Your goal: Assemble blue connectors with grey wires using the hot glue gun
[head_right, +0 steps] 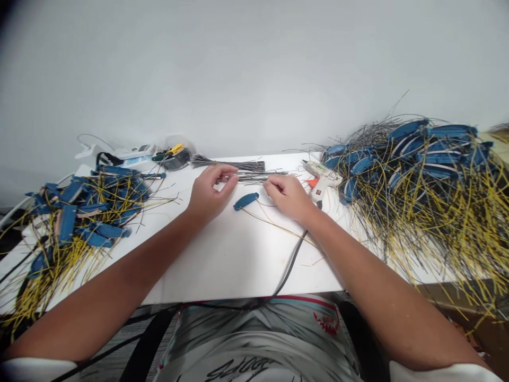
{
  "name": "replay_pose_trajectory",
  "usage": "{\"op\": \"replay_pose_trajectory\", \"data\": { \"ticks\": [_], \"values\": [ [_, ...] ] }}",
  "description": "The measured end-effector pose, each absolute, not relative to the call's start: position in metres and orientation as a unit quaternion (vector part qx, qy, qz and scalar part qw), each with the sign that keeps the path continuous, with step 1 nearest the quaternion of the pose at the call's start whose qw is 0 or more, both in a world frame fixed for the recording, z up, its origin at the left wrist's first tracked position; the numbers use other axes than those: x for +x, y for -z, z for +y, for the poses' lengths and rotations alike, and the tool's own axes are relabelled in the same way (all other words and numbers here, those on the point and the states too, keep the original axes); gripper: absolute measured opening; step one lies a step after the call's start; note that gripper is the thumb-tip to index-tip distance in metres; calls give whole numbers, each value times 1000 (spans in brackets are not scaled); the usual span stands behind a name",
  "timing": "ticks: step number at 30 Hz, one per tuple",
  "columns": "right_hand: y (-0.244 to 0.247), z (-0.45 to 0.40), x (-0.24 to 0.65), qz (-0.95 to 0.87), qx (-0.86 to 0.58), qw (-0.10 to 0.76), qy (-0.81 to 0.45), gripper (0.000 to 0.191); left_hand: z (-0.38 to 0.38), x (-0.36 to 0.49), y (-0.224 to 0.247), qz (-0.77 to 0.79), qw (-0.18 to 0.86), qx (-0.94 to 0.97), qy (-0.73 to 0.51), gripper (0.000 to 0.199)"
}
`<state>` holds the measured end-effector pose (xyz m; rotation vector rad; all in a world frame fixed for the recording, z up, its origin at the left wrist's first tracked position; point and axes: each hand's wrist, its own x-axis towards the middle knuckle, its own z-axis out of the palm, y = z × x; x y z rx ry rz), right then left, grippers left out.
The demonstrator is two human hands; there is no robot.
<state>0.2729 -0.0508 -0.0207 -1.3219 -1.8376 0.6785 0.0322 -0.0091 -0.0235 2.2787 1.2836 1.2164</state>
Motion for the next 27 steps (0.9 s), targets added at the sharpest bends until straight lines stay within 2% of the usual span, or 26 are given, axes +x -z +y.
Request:
{"op": "replay_pose_trajectory", "data": {
  "ticks": [3, 7, 15, 27],
  "values": [
    [23, -50, 274, -701, -504, 402, -305, 31, -8, 32, 24, 391, 91, 813, -423, 28],
    [26, -47, 276, -675, -502, 423, -336, 30, -7, 33, 26, 365, 70, 834, -408, 19],
    [32, -42, 279, -651, -492, 453, -359, 32, -6, 32, 25, 348, 56, 849, -393, 17],
    [34, -42, 280, -652, -507, 445, -346, 31, -6, 34, 26, 297, 43, 852, -430, 9]
  ]
}}
